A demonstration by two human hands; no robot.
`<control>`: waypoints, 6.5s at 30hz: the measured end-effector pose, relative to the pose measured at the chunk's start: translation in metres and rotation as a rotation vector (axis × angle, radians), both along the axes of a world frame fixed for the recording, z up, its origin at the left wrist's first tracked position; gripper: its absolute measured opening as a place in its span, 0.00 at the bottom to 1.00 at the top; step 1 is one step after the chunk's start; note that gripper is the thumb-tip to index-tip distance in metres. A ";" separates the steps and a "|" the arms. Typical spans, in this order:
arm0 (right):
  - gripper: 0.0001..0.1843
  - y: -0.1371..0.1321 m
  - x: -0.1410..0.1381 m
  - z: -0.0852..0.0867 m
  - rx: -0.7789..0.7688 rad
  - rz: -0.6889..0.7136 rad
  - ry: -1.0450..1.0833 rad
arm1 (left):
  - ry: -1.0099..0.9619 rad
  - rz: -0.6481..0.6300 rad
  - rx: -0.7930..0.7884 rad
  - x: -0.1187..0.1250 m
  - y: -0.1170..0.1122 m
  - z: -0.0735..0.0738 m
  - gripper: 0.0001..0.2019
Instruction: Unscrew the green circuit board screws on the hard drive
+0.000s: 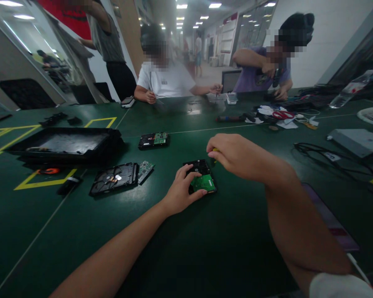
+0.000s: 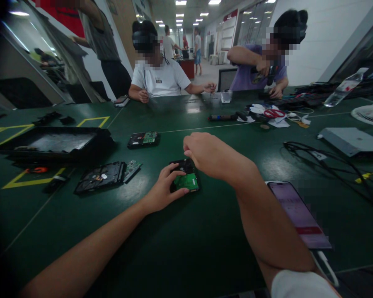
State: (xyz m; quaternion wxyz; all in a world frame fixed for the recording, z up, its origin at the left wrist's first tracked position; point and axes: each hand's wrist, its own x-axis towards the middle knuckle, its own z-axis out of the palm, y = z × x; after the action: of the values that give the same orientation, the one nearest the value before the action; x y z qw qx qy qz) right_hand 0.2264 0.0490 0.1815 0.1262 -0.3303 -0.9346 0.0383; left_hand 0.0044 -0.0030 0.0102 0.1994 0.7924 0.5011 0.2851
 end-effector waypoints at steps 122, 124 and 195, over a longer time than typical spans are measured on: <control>0.11 0.003 0.005 0.005 0.017 -0.042 -0.020 | 0.009 -0.001 0.004 -0.001 0.002 -0.004 0.25; 0.08 0.001 0.004 0.006 0.018 -0.060 -0.015 | 0.010 0.001 0.003 0.000 0.001 -0.003 0.25; 0.06 0.001 0.001 0.004 0.027 -0.069 0.003 | 0.009 -0.002 -0.003 0.000 0.001 -0.002 0.26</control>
State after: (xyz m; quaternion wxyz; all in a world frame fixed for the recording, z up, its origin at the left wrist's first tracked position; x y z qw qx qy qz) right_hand 0.2273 0.0500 0.1860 0.1332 -0.3608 -0.9228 0.0218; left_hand 0.0044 -0.0022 0.0086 0.1986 0.7939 0.5015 0.2807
